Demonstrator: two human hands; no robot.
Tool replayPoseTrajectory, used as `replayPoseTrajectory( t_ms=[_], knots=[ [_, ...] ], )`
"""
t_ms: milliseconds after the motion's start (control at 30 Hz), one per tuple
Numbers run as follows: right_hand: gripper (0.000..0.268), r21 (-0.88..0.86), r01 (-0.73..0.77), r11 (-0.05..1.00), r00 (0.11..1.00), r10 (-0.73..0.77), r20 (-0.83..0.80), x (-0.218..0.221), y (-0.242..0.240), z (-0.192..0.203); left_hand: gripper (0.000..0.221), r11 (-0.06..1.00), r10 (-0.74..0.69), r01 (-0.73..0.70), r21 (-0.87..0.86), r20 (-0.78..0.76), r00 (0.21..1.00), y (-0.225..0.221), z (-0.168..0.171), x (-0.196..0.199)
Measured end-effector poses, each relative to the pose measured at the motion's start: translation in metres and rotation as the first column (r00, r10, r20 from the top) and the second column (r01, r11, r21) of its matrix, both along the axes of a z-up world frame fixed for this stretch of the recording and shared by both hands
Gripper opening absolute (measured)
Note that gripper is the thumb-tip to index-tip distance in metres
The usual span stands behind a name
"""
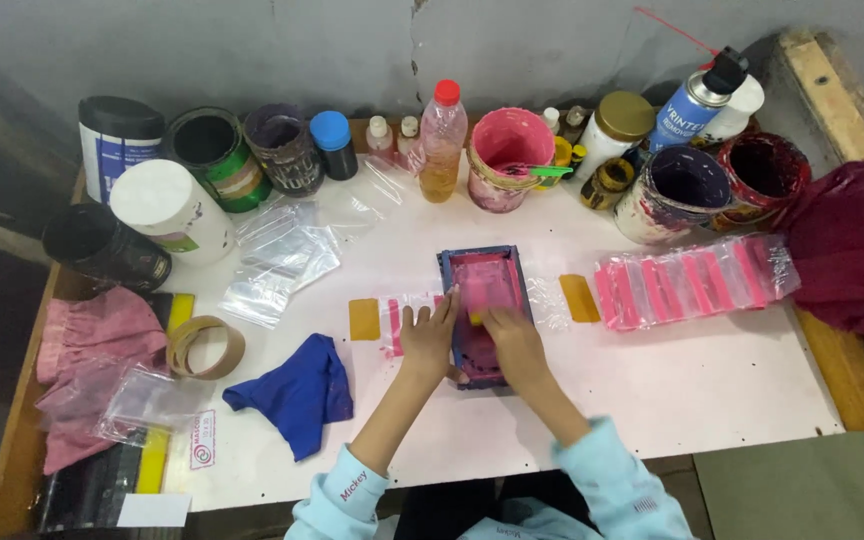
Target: Manually screen printing designs onto small pink plastic bags using a squeegee and a screen frame.
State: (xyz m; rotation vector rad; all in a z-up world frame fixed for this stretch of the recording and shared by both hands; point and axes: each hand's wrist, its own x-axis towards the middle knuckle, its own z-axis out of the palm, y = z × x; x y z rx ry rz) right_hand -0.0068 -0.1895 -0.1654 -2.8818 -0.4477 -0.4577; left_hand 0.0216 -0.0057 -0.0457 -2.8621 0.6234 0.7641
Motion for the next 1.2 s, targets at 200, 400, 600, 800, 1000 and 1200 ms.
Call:
replayPoseTrajectory(
  t_ms=[200,400,600,800,1000,1200],
  knots=[
    [0.033,-0.037,-0.075,0.996,0.995,0.073,-0.062,-0.042,-0.011,0.01,0.147,1.0,0.015,-0.015,0.006,-0.033,0.999,-0.002,0.002,0.001],
    [0.04,0.023,-0.166,0.986,0.984,0.167,-0.053,0.042,-0.02,0.047,0.148,1.0,0.012,-0.013,0.012,0.057,0.998,-0.003,-0.018,-0.001],
    [0.034,-0.13,-0.244,0.961,0.969,0.237,-0.066,-0.036,-0.019,0.028,0.148,0.998,0.023,-0.021,-0.058,0.031,0.999,0.003,-0.009,-0.002],
    [0.031,0.067,-0.201,0.977,0.962,0.21,-0.174,-0.018,-0.023,0.081,0.146,0.999,0.025,-0.024,-0.045,0.029,0.999,0.001,-0.01,-0.001],
    [0.029,0.05,-0.07,0.996,0.974,0.08,-0.213,0.08,-0.013,0.086,0.146,0.993,0.028,-0.04,0.108,0.107,0.994,-0.005,-0.007,-0.005],
    [0.034,-0.103,-0.008,0.995,0.977,-0.014,-0.214,0.096,-0.005,0.033,0.088,0.972,0.017,-0.038,0.233,0.095,0.995,-0.02,0.028,-0.011]
  ],
)
